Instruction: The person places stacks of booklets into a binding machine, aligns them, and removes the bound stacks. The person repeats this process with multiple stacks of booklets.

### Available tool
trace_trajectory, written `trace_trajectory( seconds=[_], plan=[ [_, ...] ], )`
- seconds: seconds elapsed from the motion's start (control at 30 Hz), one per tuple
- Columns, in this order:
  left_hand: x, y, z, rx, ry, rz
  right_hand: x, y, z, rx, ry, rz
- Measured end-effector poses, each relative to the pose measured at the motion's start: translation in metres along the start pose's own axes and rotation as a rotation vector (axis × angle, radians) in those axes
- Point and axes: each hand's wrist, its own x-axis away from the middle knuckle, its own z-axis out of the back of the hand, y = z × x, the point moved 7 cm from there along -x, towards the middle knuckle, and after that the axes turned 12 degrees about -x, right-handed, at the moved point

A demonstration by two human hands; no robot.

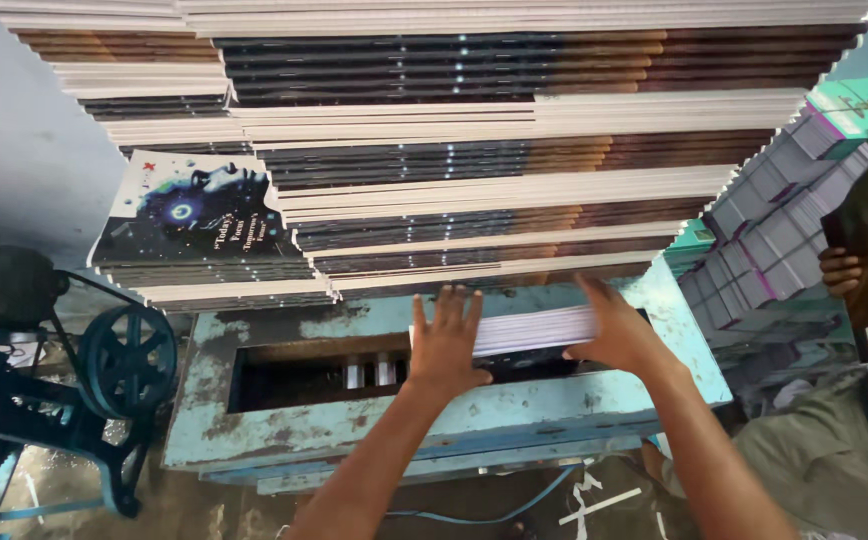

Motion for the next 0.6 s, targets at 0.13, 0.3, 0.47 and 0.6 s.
trace_trajectory(
  seconds=[0.13,0.3,0.47,0.6],
  plan=[
    [0.007,-0.029,-0.006,0.222,0.069,0.242,0.017,0.053,-0.018,-0.654,0.104,-0.226],
    [0.019,-0.056,-0.073,1.05,0.101,0.414,0.027,0.078,-0.053,-0.999,0.095,-0.264],
    [0.021,-0.071,-0.105,1.324,0.326,0.261,0.025,0.078,-0.071,-1.106,0.122,-0.322],
    [0.024,-0.071,-0.135,1.534,0.156,0.442,0.025,0.075,-0.076,-1.016,0.137,-0.29]
  ],
)
